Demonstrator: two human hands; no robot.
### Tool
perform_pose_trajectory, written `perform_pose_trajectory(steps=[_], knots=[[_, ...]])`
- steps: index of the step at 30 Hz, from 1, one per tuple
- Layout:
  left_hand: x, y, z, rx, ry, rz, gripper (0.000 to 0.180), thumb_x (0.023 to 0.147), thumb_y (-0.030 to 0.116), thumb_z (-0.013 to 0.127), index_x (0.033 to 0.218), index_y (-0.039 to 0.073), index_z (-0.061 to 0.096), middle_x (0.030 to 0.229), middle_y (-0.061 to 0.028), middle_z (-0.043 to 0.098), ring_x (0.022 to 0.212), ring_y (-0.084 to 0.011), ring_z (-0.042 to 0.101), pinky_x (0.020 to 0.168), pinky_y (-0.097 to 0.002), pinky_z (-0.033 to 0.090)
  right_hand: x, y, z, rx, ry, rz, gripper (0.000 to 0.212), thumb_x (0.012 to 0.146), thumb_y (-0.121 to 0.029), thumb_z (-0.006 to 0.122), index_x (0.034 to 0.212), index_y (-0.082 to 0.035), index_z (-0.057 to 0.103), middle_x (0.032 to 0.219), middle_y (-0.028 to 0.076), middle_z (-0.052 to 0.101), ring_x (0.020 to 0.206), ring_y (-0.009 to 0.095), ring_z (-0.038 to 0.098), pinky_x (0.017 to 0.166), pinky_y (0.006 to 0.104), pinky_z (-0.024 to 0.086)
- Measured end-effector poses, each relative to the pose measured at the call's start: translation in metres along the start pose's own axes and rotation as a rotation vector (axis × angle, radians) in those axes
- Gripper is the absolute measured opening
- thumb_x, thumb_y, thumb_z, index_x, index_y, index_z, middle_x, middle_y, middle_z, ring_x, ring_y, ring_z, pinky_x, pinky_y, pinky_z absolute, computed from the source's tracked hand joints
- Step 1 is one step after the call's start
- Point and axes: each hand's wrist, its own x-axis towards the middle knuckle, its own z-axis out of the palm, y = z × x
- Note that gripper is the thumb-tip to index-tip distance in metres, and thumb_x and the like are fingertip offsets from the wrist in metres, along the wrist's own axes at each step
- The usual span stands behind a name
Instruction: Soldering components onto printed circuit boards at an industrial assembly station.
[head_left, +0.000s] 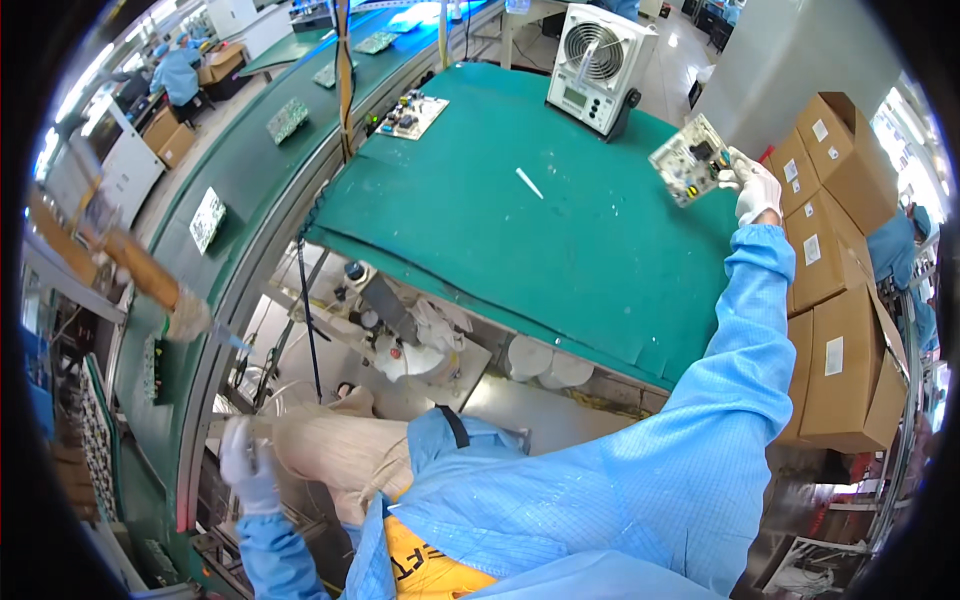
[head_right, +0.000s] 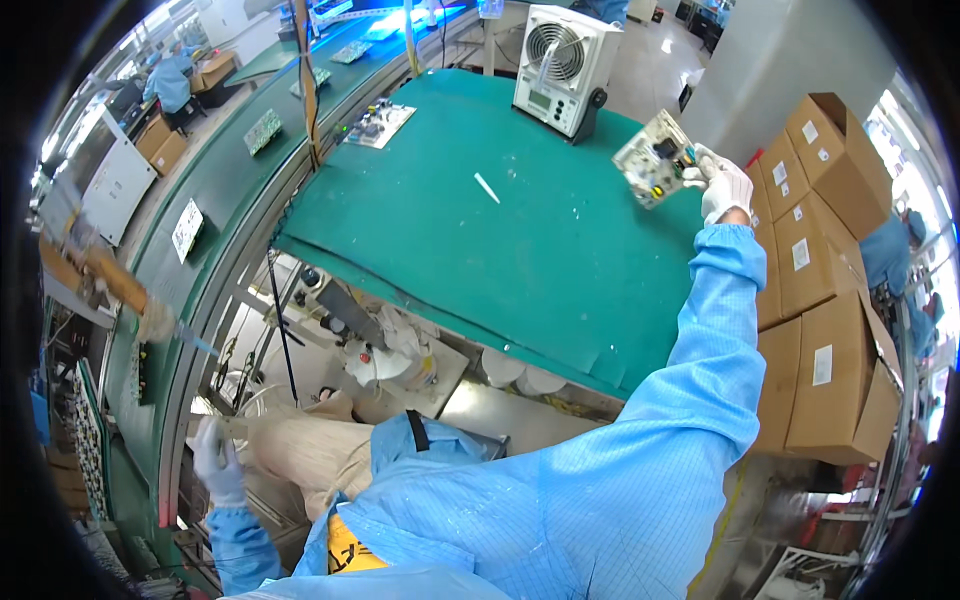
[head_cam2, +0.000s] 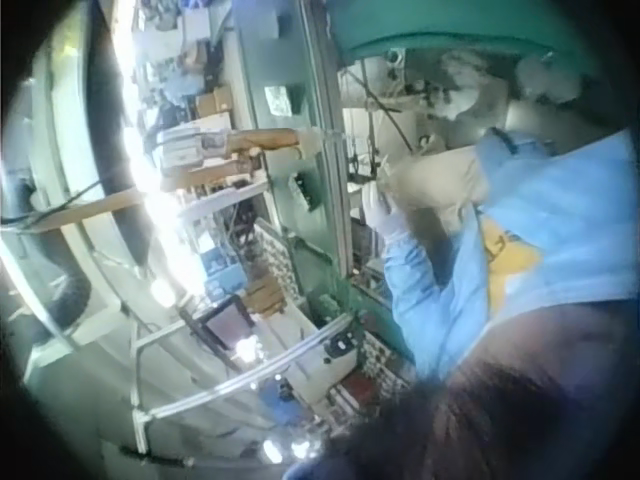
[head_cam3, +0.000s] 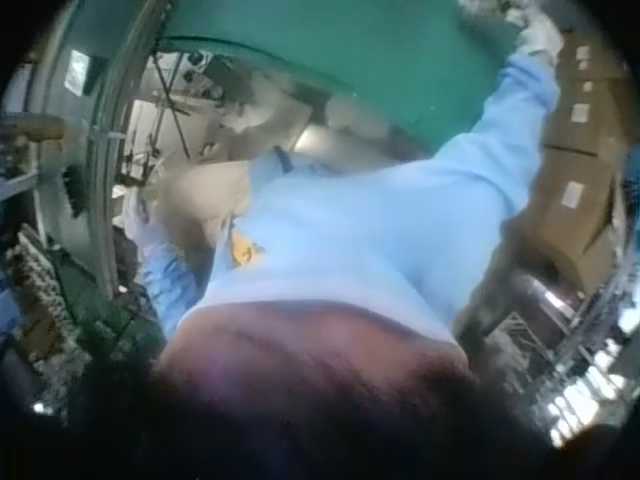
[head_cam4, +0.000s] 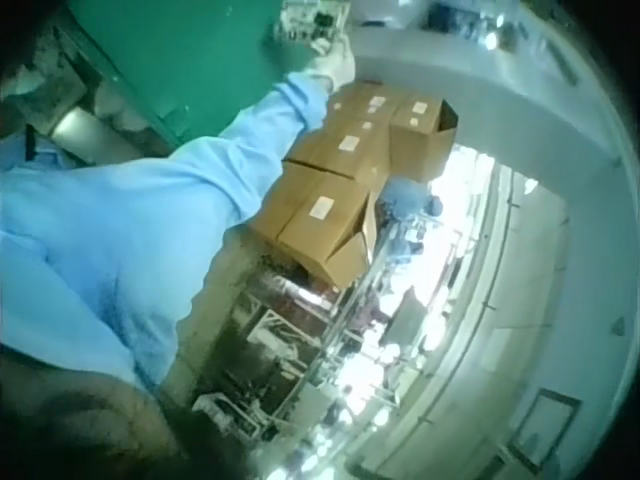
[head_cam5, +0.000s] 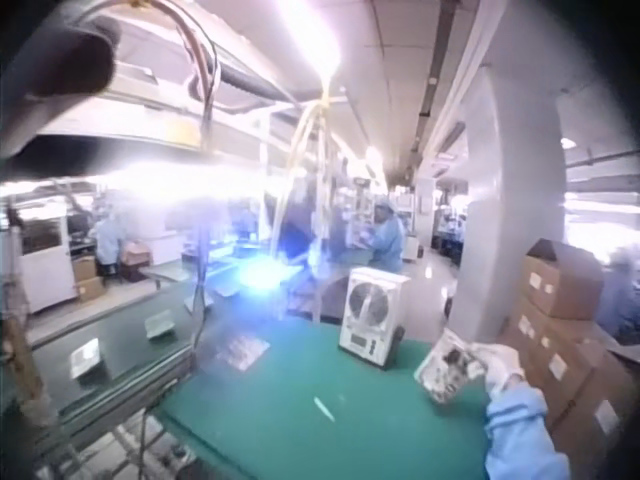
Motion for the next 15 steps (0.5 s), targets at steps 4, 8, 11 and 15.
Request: perform_pose_trajectory(steps=[4,8,11,15], knots=[[0.029,0.074,0.030,-0.240,-0.058,0.212,0.040,0.071,-0.006,0.058,0.109,0.002,0.063,0.110,-0.0179,0.063,0.104,-0.0350,0.061,0.089,-0.0404,0.048,-0.054,-0.018,0.052,0.245,-0.347,0.108,0.030,0.096,-0.017,0.055,0.118,0.002,0.059,0.093,0.008,0.066,0.071,0.012,0.059,0.062,0.0248,0.051],[0.036,0.117,0.027,-0.356,-0.215,0.286,0.039,0.072,0.000,0.060,0.111,0.007,0.064,0.111,-0.0138,0.063,0.105,-0.0292,0.061,0.086,-0.0374,0.048,-0.113,-0.012,0.109,0.396,-0.658,0.164,0.033,0.096,-0.019,0.054,0.123,0.001,0.056,0.099,0.003,0.065,0.068,0.009,0.056,0.059,0.0218,0.047],[0.023,0.133,0.032,-0.434,-0.178,0.217,0.036,0.072,-0.001,0.068,0.107,0.008,0.065,0.109,-0.0128,0.065,0.103,-0.0304,0.062,0.086,-0.0383,0.049,-0.150,-0.019,0.145,0.373,-0.796,0.239,0.035,0.097,-0.021,0.053,0.124,0.001,0.055,0.100,0.001,0.065,0.067,0.006,0.056,0.054,0.0183,0.044],[0.000,0.123,0.035,-0.493,-0.104,0.071,0.035,0.075,0.003,0.070,0.109,0.009,0.064,0.109,-0.0087,0.065,0.098,-0.0290,0.063,0.087,-0.0373,0.051,-0.213,-0.042,0.194,0.257,-0.924,0.360,0.037,0.097,-0.023,0.053,0.126,0.000,0.053,0.077,-0.002,0.065,0.058,0.003,0.056,0.048,0.0148,0.041]])
